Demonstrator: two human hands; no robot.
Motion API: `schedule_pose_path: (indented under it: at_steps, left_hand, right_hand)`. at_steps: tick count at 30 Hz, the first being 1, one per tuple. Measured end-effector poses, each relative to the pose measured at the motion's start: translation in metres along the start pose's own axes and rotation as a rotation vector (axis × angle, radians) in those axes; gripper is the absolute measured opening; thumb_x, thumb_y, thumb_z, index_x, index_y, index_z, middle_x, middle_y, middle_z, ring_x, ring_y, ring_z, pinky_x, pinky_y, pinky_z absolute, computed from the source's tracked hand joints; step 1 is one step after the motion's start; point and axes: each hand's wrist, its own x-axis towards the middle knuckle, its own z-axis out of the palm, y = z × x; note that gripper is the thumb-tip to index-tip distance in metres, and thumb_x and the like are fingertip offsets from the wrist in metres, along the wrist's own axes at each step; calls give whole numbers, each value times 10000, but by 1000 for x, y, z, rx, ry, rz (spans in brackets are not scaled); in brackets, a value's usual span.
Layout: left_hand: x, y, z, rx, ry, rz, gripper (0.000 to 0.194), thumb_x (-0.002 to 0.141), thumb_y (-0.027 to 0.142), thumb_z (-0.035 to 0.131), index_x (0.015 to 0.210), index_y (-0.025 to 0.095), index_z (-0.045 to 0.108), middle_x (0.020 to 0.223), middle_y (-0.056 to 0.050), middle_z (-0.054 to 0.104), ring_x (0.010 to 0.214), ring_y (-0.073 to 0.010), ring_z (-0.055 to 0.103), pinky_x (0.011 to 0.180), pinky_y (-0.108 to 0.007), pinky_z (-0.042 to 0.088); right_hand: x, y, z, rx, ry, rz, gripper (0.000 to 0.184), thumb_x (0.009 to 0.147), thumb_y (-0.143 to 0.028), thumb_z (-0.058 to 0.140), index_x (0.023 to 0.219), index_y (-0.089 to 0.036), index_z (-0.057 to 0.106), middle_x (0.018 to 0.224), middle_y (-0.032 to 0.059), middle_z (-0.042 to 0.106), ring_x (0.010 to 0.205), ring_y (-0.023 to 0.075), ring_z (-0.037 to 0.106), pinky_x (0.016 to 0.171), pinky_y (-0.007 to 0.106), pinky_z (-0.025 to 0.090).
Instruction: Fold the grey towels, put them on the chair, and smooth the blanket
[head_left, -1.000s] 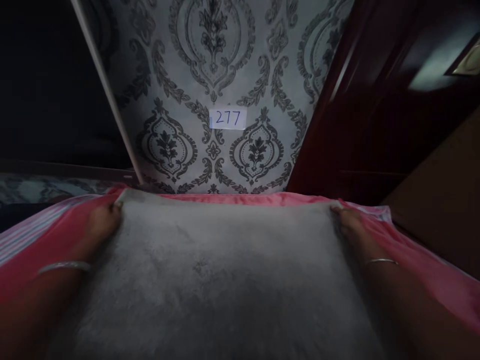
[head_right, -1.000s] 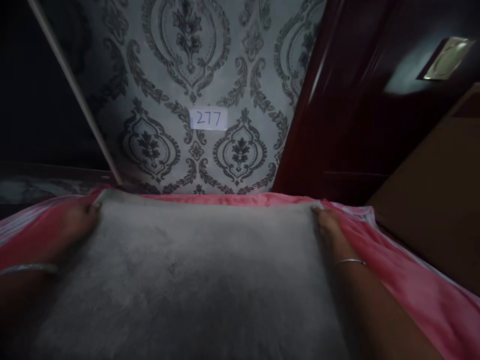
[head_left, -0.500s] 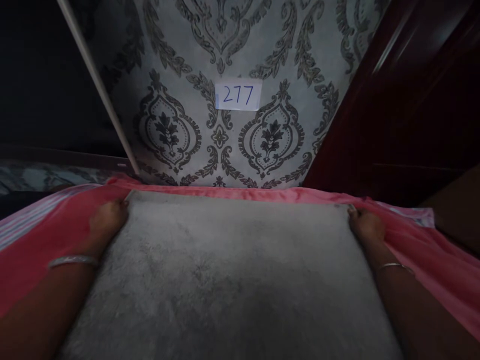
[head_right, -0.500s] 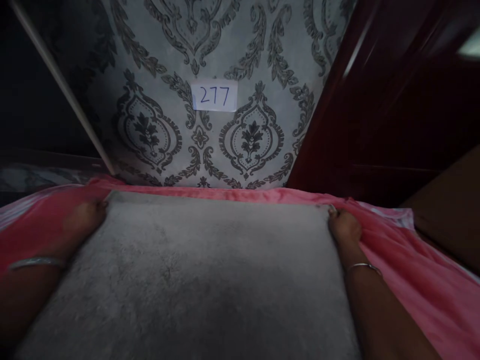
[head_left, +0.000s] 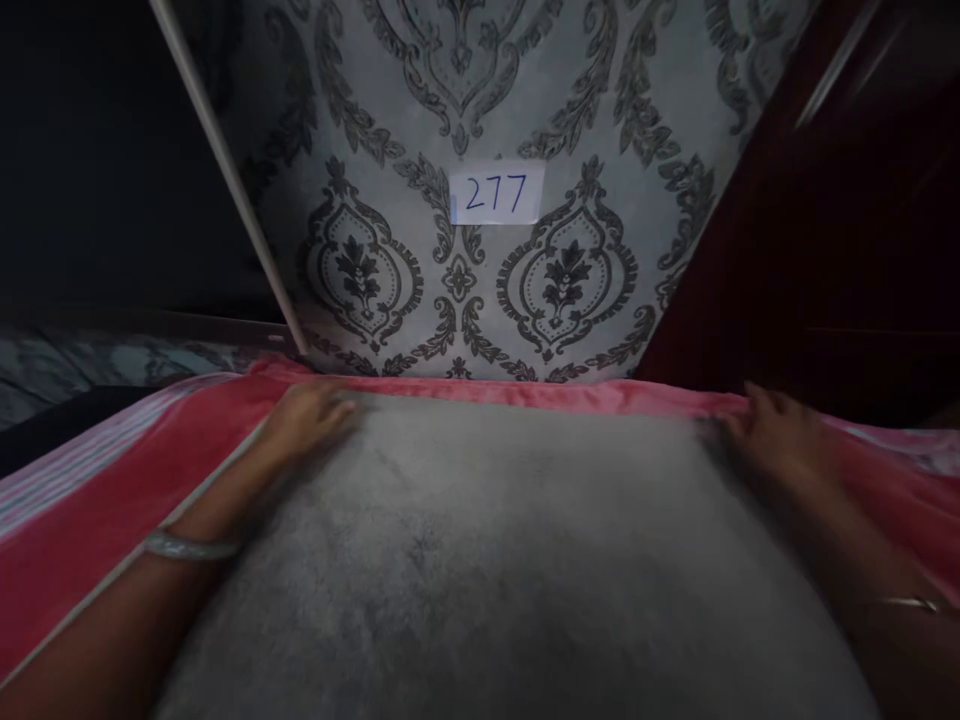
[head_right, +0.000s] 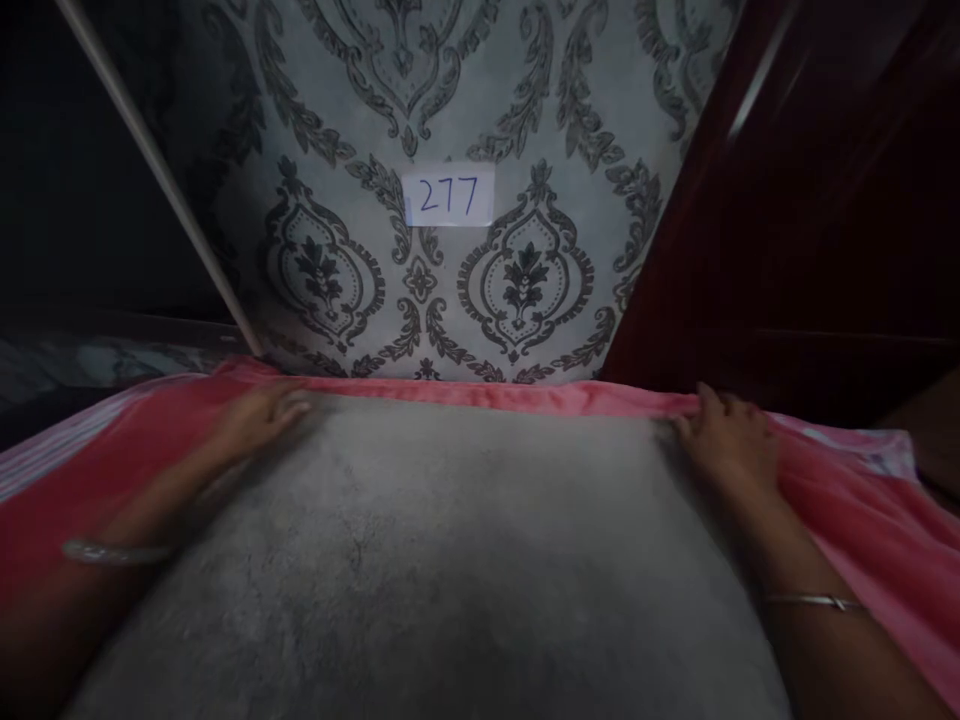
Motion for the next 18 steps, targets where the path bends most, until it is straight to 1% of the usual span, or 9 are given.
schedule_pose_path:
  at_steps: [2, 4, 5, 6, 7, 9, 11, 15, 18]
  left_hand:
    - [-8, 47, 10, -156, -72, 293, 656, 1000, 557, 331, 1510, 157, 436, 1552, -123, 482, 1415, -259, 451, 1187, -429, 341]
    - [-19, 85, 26, -164, -210, 543, 678, 990, 640, 330, 1547, 259, 399, 1629, -67, 373, 1508, -266, 317, 1244, -479, 223]
    - [-24, 96, 35, -152, -283, 612, 673, 990, 648, 329, 1562, 296, 372, 1649, -49, 331, 1528, -263, 273, 1255, -495, 179]
    - [-27, 103, 42, -131, -334, 639, 666, 994, 648, 319, 1573, 318, 346, 1662, -38, 293, 1543, -259, 232, 1260, -508, 146]
    - [-28, 103, 48, -106, -368, 631, 662, 999, 643, 307, 1581, 329, 323, 1671, -33, 264, 1552, -257, 203, 1261, -518, 124]
    - [-23, 89, 55, -43, -378, 536, 659, 1009, 628, 275, 1593, 323, 292, 1681, -40, 220, 1560, -257, 168, 1257, -534, 109]
    - [-11, 62, 55, 33, -350, 363, 662, 1010, 615, 266, 1593, 304, 298, 1681, -57, 214, 1560, -278, 163, 1246, -563, 113]
    - [4, 4, 43, 108, -281, -6, 665, 1017, 563, 216, 1603, 256, 282, 1680, -82, 224, 1555, -308, 173, 1224, -588, 159]
    - [-4, -18, 30, 82, -211, -65, 638, 1032, 497, 168, 1597, 231, 301, 1674, -97, 245, 1549, -283, 208, 1220, -551, 195]
  right_hand:
    - [-16, -37, 2, 84, 50, -373, 670, 997, -504, 352, 1528, -101, 416, 1537, 249, 428, 1421, 380, 395, 1134, 568, 347]
    - [-46, -80, 11, 217, -78, -734, 629, 1006, -526, 347, 1542, -207, 420, 1571, 152, 429, 1453, 320, 376, 1175, 549, 320]
    - [-63, -100, 18, 233, -207, -889, 629, 1007, -569, 346, 1555, -265, 404, 1608, 103, 385, 1484, 308, 329, 1191, 549, 299]
    - [-77, -116, 24, 228, -315, -984, 621, 1006, -607, 337, 1558, -327, 392, 1630, 58, 351, 1504, 299, 293, 1202, 560, 273]
    - [-89, -127, 31, 211, -387, -1018, 622, 1009, -624, 324, 1571, -360, 355, 1645, 33, 318, 1519, 293, 258, 1211, 572, 244]
    - [-96, -132, 42, 170, -454, -978, 626, 1015, -632, 286, 1588, -381, 301, 1664, 13, 265, 1536, 279, 209, 1221, 572, 214]
    - [-84, -117, 51, 119, -444, -855, 632, 1017, -619, 265, 1593, -362, 297, 1664, 23, 260, 1535, 275, 211, 1221, 564, 215]
    - [-41, -54, 59, -8, -375, -515, 640, 992, -560, 295, 1576, -306, 356, 1644, 63, 317, 1514, 301, 271, 1206, 585, 220]
    - [-29, 0, 52, -19, -307, -265, 608, 959, -484, 365, 1526, -281, 444, 1614, 94, 377, 1489, 330, 317, 1166, 604, 272]
